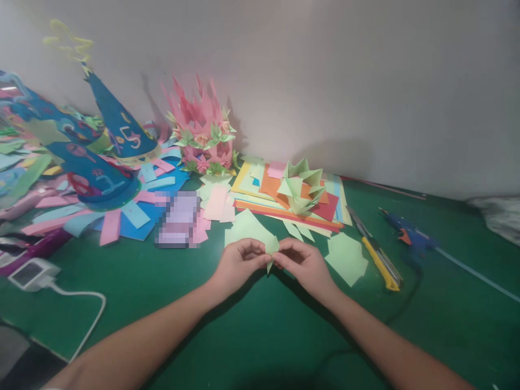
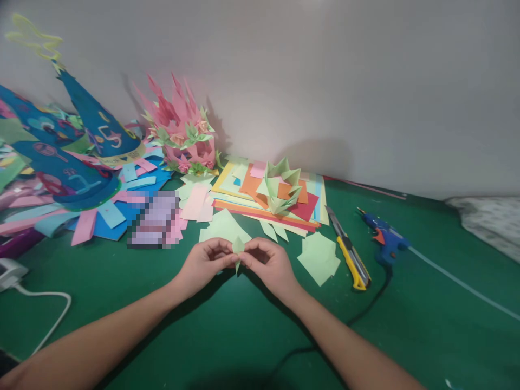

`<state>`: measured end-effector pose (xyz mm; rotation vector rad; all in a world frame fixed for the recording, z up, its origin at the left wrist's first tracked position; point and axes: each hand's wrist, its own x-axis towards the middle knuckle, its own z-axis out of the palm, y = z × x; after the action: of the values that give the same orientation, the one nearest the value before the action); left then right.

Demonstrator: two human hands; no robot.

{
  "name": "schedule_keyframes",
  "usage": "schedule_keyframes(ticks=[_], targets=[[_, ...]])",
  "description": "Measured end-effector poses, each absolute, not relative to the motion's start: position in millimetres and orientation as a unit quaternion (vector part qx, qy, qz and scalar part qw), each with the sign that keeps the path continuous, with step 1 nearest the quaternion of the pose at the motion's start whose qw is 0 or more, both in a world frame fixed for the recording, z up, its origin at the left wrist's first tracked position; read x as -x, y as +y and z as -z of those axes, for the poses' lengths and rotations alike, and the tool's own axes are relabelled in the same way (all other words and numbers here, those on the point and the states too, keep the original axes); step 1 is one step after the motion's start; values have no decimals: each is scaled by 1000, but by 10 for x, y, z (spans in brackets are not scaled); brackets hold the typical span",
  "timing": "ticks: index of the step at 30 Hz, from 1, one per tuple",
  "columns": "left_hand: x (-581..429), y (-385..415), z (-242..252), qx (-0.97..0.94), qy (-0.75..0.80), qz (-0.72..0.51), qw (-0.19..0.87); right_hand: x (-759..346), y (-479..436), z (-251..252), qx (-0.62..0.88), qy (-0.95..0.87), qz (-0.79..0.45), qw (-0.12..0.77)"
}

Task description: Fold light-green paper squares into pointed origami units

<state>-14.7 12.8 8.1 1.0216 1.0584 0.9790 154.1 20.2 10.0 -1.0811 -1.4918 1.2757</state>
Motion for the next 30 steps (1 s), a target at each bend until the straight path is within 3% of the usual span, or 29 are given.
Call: schedule_keyframes(ticks=[5,10,16,30], targets=[[185,95,-49,-593,481,-431,480,-1553,181,-110,396,-669,-434,454],[221,108,-89,-689,419,-444,390,-1602,153,-104,334,-772,-286,459],[236,124,-75,-725,385,-435,370,-1617,140,-138,316,-805,-221,452],[235,126,-77,-716,356,-443,405,-1619,140,-146,296,-813,-208,456]])
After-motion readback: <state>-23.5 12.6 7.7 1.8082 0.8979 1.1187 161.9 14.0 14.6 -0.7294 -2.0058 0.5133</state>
